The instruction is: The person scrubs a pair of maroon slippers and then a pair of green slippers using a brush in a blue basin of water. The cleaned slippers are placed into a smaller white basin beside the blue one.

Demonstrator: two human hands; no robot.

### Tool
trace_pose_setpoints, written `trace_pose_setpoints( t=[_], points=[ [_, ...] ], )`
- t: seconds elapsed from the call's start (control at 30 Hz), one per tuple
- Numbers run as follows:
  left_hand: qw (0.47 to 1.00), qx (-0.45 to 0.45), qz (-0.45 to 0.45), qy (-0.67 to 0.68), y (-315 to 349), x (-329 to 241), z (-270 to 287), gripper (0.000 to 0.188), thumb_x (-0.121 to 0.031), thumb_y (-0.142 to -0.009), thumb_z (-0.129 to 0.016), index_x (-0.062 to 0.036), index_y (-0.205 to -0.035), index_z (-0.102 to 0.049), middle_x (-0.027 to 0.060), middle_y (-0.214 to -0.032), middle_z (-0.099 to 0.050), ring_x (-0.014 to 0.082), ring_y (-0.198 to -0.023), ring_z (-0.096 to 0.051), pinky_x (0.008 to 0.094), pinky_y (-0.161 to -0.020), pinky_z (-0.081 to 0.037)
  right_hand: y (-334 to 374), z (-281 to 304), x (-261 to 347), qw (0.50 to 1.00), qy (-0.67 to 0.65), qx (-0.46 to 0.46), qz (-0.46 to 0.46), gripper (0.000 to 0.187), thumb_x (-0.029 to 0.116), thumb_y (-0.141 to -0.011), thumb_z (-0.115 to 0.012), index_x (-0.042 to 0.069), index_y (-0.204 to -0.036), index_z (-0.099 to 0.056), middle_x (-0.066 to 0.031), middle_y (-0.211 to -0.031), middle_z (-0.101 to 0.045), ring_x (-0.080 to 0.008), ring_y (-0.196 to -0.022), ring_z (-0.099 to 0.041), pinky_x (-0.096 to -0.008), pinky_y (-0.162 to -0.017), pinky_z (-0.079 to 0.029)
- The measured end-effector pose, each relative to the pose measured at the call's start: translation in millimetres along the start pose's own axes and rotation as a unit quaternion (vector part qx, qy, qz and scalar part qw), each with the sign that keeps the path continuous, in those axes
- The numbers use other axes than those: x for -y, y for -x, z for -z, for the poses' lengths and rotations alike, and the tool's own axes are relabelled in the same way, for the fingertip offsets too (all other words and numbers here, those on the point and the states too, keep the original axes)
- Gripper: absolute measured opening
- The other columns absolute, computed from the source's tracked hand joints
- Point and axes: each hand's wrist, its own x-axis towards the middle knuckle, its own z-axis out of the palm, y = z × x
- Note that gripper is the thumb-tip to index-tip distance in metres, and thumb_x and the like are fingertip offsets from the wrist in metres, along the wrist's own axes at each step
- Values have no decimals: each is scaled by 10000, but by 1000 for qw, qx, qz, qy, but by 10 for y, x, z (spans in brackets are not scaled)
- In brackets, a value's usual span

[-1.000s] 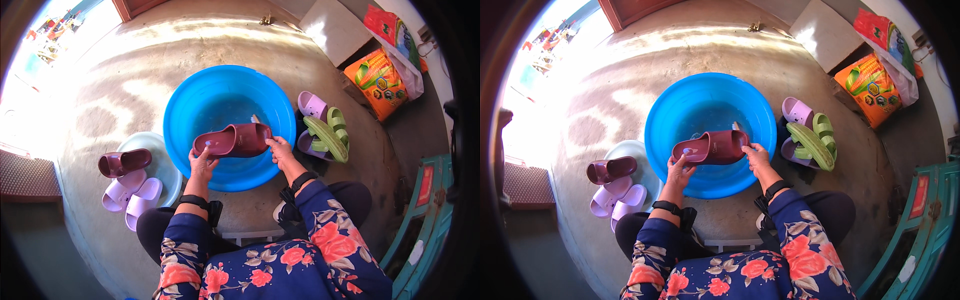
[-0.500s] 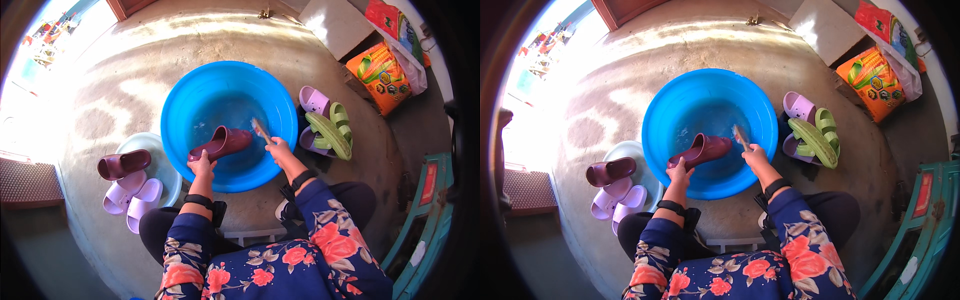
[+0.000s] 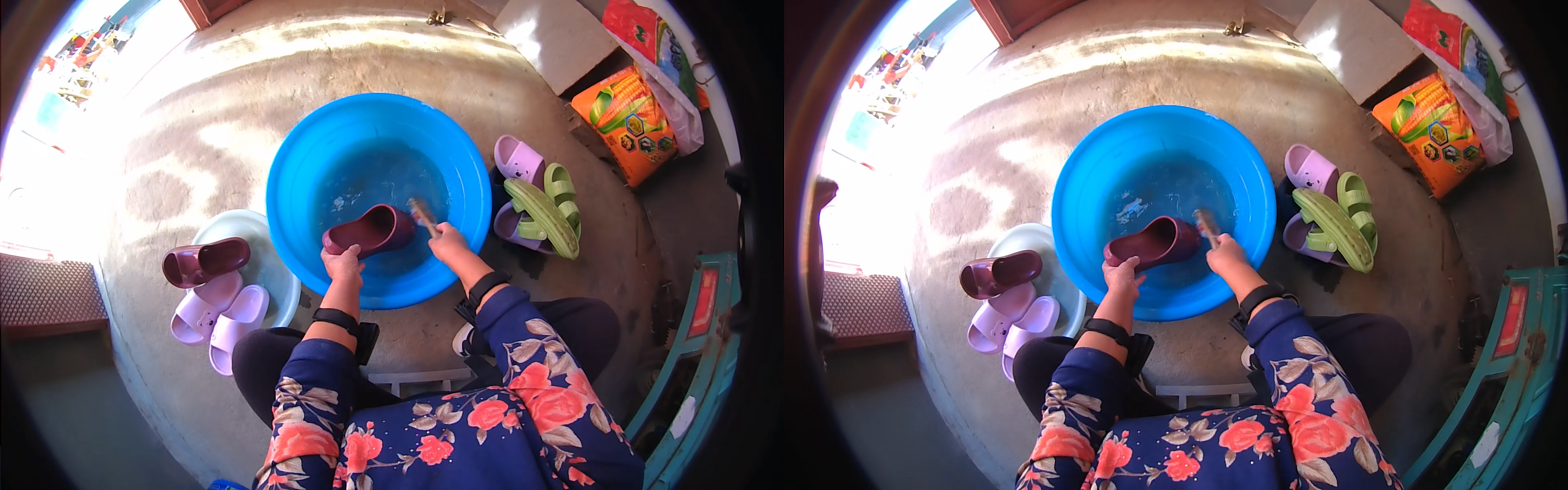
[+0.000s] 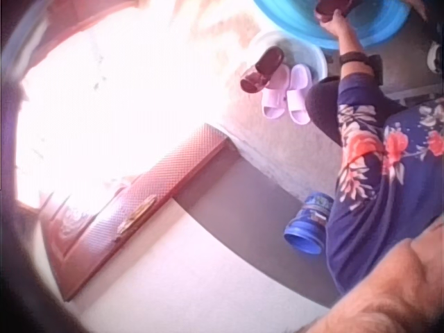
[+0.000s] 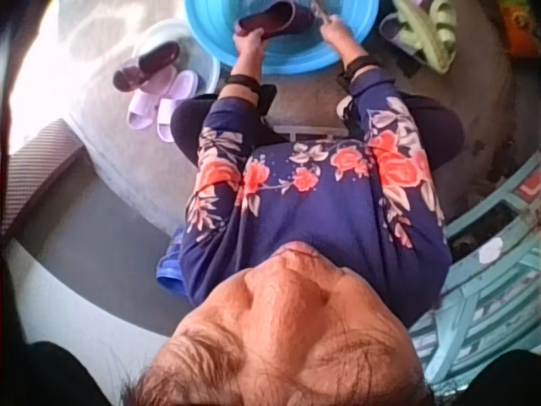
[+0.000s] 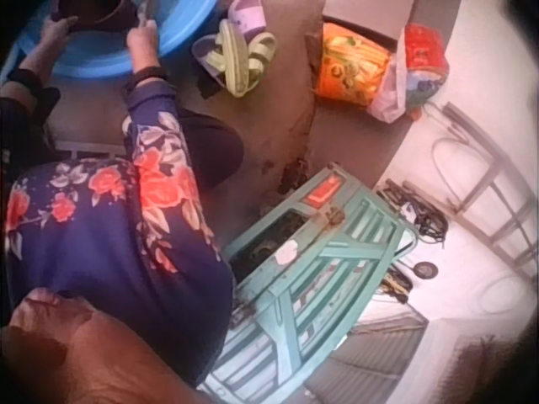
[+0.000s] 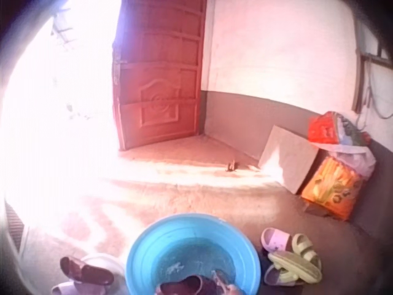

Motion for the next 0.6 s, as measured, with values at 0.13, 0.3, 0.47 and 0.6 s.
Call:
trace_pose_setpoints(
  t=[0.13, 0.3, 0.47, 0.6],
  points=[
    [999, 19, -25, 21, 40, 1, 33, 638, -24, -682, -615, -192, -1212, -304, 65, -1131, -436, 269, -985, -470, 451, -658, -454, 314, 115, -31, 991, -64, -77, 94, 400, 171, -691, -552, 31, -1062, -493, -194, -977, -562, -327, -897, -547, -360, -755, -439],
    [991, 42, 0, 126, 6, 51, 21, 592, -51, -726, -583, -198, -1219, -290, 68, -1128, -436, 255, -978, -468, 444, -672, -452, 1004, 192, 147, 966, -98, -15, 237, 418, 164, -712, -575, 7, -1083, -465, -189, -981, -558, -305, -909, -552, -327, -772, -435],
    [974, 29, 21, 226, -1, 32, 14, 473, -149, -726, -580, -161, -1118, -316, 93, -1068, -454, 254, -918, -488, 429, -612, -463, 1358, -4, 291, 961, -79, 56, 260, 417, 166, -725, -563, 23, -1098, -445, -200, -964, -551, -320, -889, -551, -341, -755, -439],
    [988, 36, 14, 151, 8, 34, 92, 455, -127, -666, -598, -111, -1033, -330, 115, -988, -455, 258, -846, -497, 430, -602, -455, 1197, -32, 233, 969, -55, 43, 235, 393, 167, -719, -565, 29, -1072, -461, -208, -941, -554, -330, -870, -552, -344, -737, -442]
  ],
)
